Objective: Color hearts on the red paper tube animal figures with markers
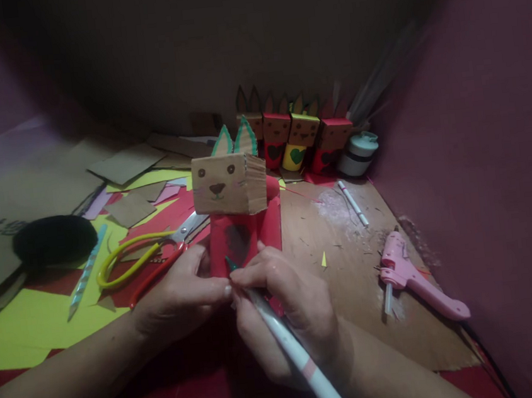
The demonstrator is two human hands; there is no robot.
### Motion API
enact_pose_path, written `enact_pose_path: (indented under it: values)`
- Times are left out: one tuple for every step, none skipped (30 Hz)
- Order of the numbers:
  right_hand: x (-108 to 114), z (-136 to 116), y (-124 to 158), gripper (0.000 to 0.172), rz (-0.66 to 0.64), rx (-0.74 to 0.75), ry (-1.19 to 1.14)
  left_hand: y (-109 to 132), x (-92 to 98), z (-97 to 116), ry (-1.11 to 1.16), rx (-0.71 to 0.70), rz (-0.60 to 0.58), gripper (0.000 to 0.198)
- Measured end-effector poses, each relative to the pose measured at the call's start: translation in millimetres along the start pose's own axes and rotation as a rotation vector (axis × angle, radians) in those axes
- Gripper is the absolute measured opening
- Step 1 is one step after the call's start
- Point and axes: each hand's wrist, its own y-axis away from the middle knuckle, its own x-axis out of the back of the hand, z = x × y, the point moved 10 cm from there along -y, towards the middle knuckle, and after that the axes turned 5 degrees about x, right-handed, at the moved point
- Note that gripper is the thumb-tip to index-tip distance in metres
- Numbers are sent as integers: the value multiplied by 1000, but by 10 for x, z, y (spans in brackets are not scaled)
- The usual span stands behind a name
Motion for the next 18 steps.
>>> enact_pose_path:
  values:
    - [17, 10, 2, 29, 17, -6, 0, 0, -5, 1, 5, -4, -5, 28]
    - [37, 31, 8, 29, 35, -22, 3, 1, 0, 1, 8, -6, -1, 29]
    - [61, 52, 15, 29, 57, -37, 10, 3, 13, 2, 6, -8, 10, 31]
    - [79, 65, 22, 29, 73, -45, 12, 5, 25, 0, -1, -6, 19, 31]
    - [85, 70, 27, 29, 77, -46, 16, 7, 34, -1, -12, -6, 24, 31]
    - [81, 58, 26, 29, 73, -32, 13, 8, 38, 0, -24, -8, 24, 29]
    - [60, 35, 20, 29, 52, -10, 10, 9, 36, 0, -35, -8, 19, 26]
    - [32, 9, 11, 29, 23, 11, 12, 8, 31, -1, -44, -5, 11, 24]
    - [6, -7, 2, 29, -3, 21, 18, 7, 27, -1, -47, -4, 5, 24]
    - [-6, -15, -8, 29, -17, 21, 28, 7, 27, 1, -45, -4, 6, 24]
    - [1, -14, -17, 28, -13, 12, 41, 6, 28, 4, -39, -4, 8, 25]
    - [28, -14, -25, 28, 11, 4, 56, 5, 27, 4, -33, -1, 10, 26]
    - [65, -11, -30, 28, 43, -6, 71, 3, 27, 4, -28, 1, 13, 28]
    - [88, -11, -33, 28, 60, -11, 81, 2, 26, 4, -28, 2, 16, 28]
    - [92, -17, -35, 28, 58, -7, 85, 1, 25, 3, -34, 3, 17, 28]
    - [67, -22, -36, 28, 29, 0, 81, 1, 26, 4, -39, 2, 19, 27]
    - [25, -25, -35, 28, -18, 5, 75, 1, 30, 9, -44, -3, 26, 26]
    - [-7, -30, -31, 28, -52, 14, 65, 2, 35, 12, -51, -7, 33, 26]
